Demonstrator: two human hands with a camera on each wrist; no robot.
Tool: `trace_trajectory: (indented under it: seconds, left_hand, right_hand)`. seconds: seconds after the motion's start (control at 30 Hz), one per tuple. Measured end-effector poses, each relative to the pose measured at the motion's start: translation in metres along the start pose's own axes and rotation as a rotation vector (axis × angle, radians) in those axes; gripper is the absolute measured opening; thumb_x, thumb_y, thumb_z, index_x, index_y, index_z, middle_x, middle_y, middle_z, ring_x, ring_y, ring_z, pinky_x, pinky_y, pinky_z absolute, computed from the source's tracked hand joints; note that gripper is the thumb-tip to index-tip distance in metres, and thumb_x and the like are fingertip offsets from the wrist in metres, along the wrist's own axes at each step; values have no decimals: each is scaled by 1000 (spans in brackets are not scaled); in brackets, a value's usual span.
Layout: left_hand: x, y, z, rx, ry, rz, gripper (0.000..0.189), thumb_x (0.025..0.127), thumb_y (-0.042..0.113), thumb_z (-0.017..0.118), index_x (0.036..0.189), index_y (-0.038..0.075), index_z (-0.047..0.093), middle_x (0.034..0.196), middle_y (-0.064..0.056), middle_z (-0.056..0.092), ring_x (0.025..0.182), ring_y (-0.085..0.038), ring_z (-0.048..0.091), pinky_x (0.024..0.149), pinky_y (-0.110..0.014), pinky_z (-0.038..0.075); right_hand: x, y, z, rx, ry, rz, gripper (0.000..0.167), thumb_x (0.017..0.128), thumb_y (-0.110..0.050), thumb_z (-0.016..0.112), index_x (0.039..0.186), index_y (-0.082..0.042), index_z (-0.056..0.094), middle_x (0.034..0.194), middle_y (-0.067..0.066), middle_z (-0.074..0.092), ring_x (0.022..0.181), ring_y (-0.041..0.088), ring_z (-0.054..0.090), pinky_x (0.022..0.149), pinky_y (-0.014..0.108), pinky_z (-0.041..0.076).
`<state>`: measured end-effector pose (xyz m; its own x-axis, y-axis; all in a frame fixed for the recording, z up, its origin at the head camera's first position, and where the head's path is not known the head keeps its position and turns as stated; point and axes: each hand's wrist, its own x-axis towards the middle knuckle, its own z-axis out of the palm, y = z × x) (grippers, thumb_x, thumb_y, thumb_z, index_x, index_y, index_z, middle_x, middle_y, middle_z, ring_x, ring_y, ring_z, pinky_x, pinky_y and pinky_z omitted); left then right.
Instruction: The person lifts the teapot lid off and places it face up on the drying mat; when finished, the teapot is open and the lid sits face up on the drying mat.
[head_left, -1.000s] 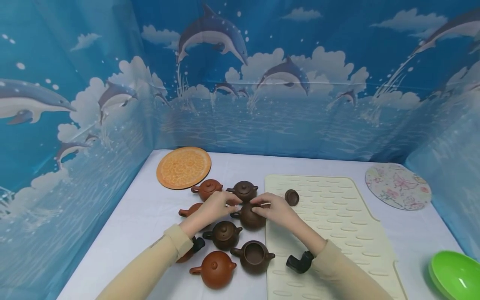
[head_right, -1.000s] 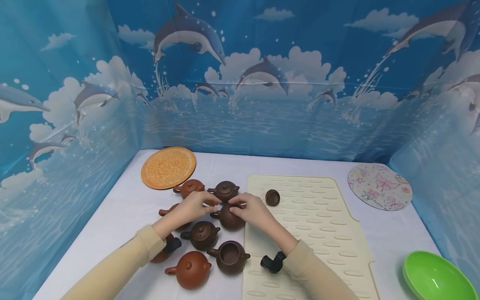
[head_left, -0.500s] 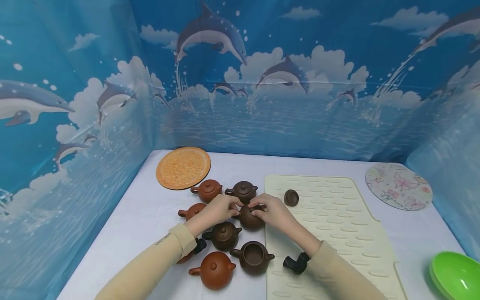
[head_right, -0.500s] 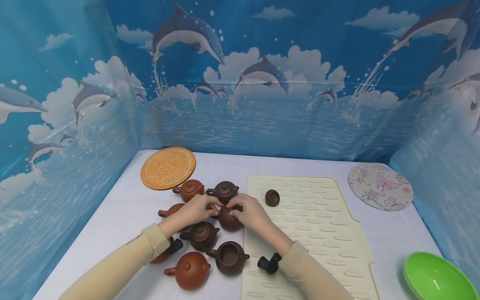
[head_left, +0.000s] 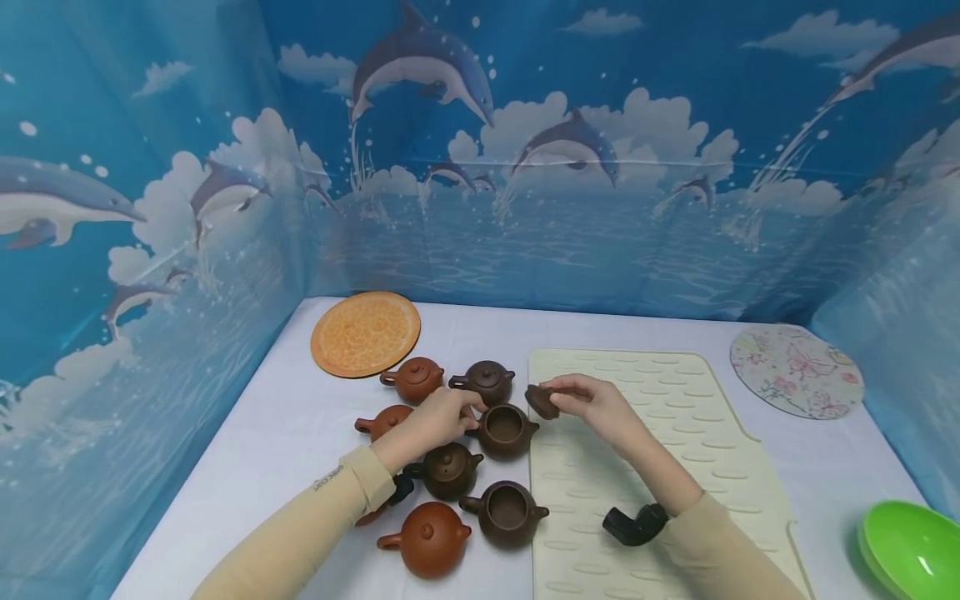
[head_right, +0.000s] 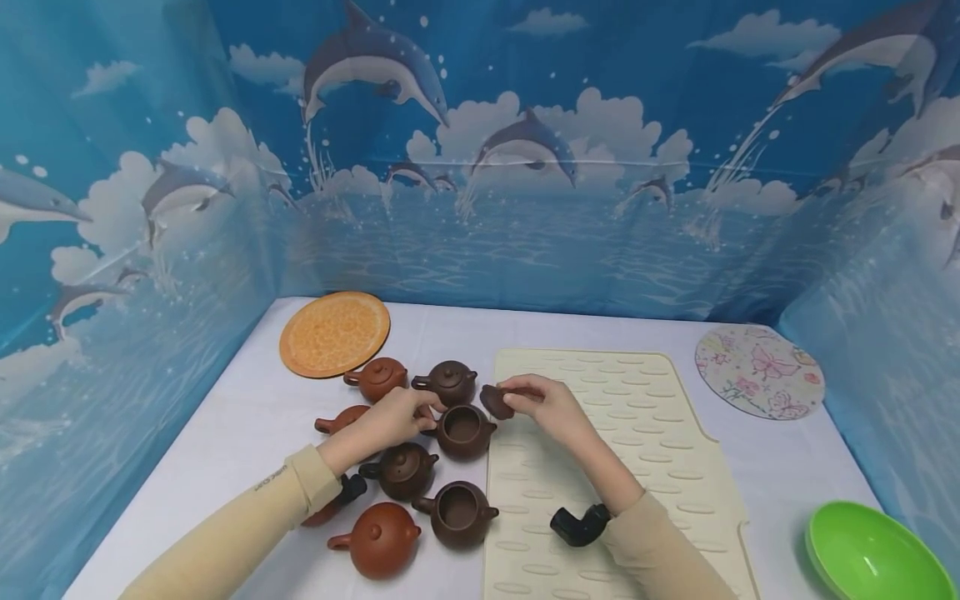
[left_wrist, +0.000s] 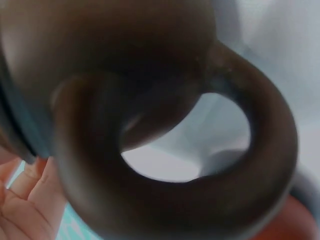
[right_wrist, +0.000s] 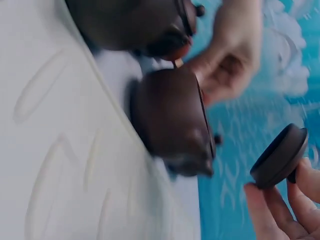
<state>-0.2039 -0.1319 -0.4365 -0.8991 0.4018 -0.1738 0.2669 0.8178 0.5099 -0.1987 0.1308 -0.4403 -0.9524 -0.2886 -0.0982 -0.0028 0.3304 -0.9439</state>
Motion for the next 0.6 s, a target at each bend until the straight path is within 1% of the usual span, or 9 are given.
trace_trajectory:
  seconds: [0.1, 0.17, 0.2, 0.27, 0.4, 0.43, 0.5, 0.57, 0.6]
  left_hand:
    - [0, 0, -1, 3, -5, -6, 20, 90, 5, 70, 108, 11, 71, 86, 0, 73, 81, -10, 66, 73, -28, 57]
    - [1, 0, -1, 1, -4, -4, 20, 90, 5, 70, 108, 11, 71, 86, 0, 73, 80, -10, 66, 72, -28, 57]
    - [0, 0, -1, 2, -3, -3, 19, 90, 5, 70, 108, 11, 71, 86, 0, 73, 80, -10, 66, 72, -28, 57]
    - [0, 0, -1, 2, -1, -3, 19, 90, 5, 70, 108, 11, 71, 86, 0, 73, 80, -10, 66, 73, -28, 57]
    - [0, 1, -1, -3, -5, -12, 20, 90, 5, 70, 109, 11, 71, 87, 0, 73, 81, -10, 66, 74, -28, 57]
    - [0, 1, -1, -4, -7, -13, 20, 90, 5, 69, 109, 11, 71, 87, 0, 73, 81, -11, 66, 74, -28, 57]
    - [0, 1, -1, -6, -11, -14, 20, 90, 5, 69, 109, 11, 71, 87, 0, 73, 81, -11, 66, 74, -28, 57]
    - [0, 1, -1, -7, -11, -13, 20, 90, 4, 69, 109, 11, 71, 87, -1, 73, 81, -11, 67, 73, -28, 57]
    - [0, 1, -1, -6, -11, -12, 20, 90, 4, 69, 109, 11, 71, 87, 0, 73, 81, -11, 67, 73, -28, 57]
  right_hand:
    - [-7, 12, -19, 174, -46, 64, 43, 100, -21, 58, 134, 6, 52, 138, 23, 53, 107, 8, 65, 97, 31, 53]
    - [-11, 23, -28, 260, -67, 106, 49, 102, -20, 54, 139, 11, 43, 142, 27, 45, 103, 2, 64, 94, 25, 54]
    - [-13, 28, -31, 298, -78, 129, 50, 103, -19, 52, 141, 12, 40, 142, 27, 45, 102, 1, 64, 94, 25, 54]
    - [-16, 38, -36, 361, -102, 167, 53, 106, -20, 46, 144, 14, 33, 139, 27, 46, 103, 5, 66, 95, 29, 54]
    - [-19, 53, -41, 478, -114, 226, 61, 109, -29, 35, 150, 12, 18, 140, 26, 45, 105, 9, 67, 99, 35, 53]
    - [-19, 55, -42, 469, -113, 231, 64, 109, -31, 35, 151, 12, 15, 142, 29, 42, 105, 8, 67, 98, 35, 53]
    - [-20, 56, -41, 428, -101, 238, 67, 108, -33, 37, 150, 13, 15, 144, 35, 37, 105, 8, 67, 97, 33, 54]
    - [-20, 56, -39, 320, -80, 244, 67, 107, -32, 41, 149, 15, 19, 145, 39, 34, 107, 12, 67, 94, 32, 55]
    - [-20, 55, -37, 232, -61, 248, 65, 106, -32, 44, 148, 14, 25, 145, 38, 36, 107, 15, 67, 92, 31, 56]
